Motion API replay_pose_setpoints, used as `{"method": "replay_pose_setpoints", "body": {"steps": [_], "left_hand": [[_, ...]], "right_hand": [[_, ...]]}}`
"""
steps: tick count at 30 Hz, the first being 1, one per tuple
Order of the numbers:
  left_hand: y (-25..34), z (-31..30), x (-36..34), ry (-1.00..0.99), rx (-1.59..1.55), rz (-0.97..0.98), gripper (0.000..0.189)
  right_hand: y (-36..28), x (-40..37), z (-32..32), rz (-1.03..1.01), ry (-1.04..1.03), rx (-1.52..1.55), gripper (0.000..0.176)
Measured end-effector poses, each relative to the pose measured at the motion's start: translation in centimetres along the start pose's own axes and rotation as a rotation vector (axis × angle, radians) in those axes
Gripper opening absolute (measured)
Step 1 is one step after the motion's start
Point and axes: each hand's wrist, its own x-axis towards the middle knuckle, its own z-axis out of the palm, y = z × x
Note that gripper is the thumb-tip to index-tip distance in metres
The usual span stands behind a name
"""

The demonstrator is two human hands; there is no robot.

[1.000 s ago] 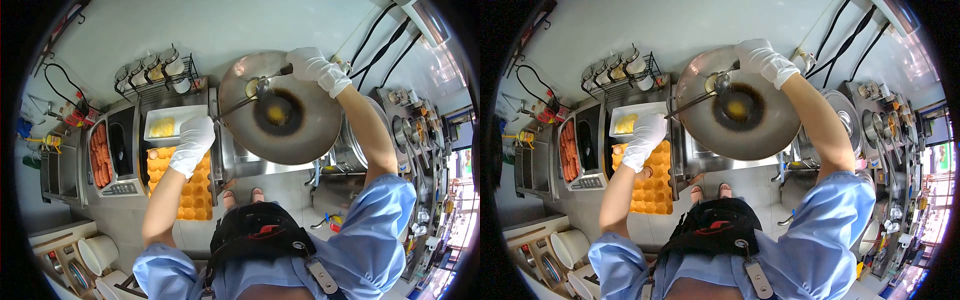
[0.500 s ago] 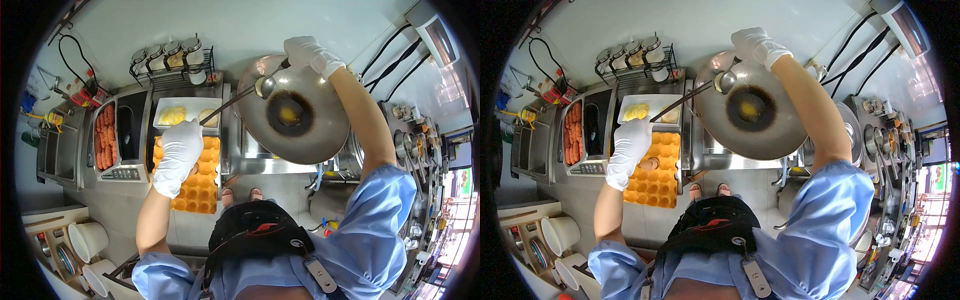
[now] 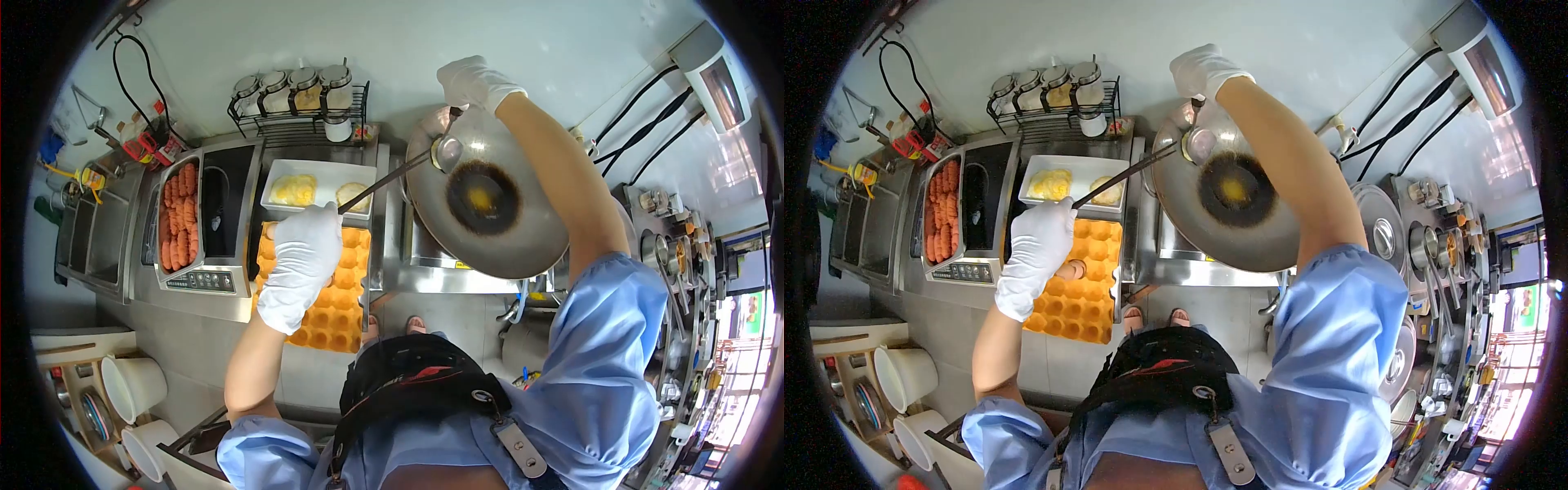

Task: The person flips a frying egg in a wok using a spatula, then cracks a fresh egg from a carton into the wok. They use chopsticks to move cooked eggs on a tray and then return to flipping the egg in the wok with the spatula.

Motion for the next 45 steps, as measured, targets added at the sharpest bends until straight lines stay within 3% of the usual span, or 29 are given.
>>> {"method": "replay_pose_setpoints", "body": {"steps": [2, 11, 19, 39, 41, 45], "left_hand": [[0.1, -0.3, 0.2, -0.084, 0.035, -0.043, 0.017], [-0.2, 0.2, 0.5, 0.085, 0.007, 0.112, 0.012], [-0.1, 0.5, 0.8, 0.008, 0.024, 0.067, 0.018], [1.9, 1.3, 1.5, -0.008, 0.025, 0.129, 0.018], [2.7, 1.4, 1.6, 0.024, 0.007, 0.162, 0.007], [4.4, 2.5, 2.2, -0.017, 0.006, 0.150, 0.007]], "right_hand": [[-0.1, 0.5, 0.2, 0.000, 0.021, -0.013, 0.018], [-0.6, 0.0, -0.4, -0.035, 0.026, -0.017, 0.017], [-1.9, 1.2, 0.0, -0.109, 0.112, -0.075, 0.018], [3.2, 0.2, 0.1, 0.014, 0.084, 0.090, 0.014], [3.3, -0.1, -0.1, 0.017, 0.094, 0.098, 0.014], [3.1, 0.3, -0.6, 0.016, 0.109, 0.112, 0.014]]}}
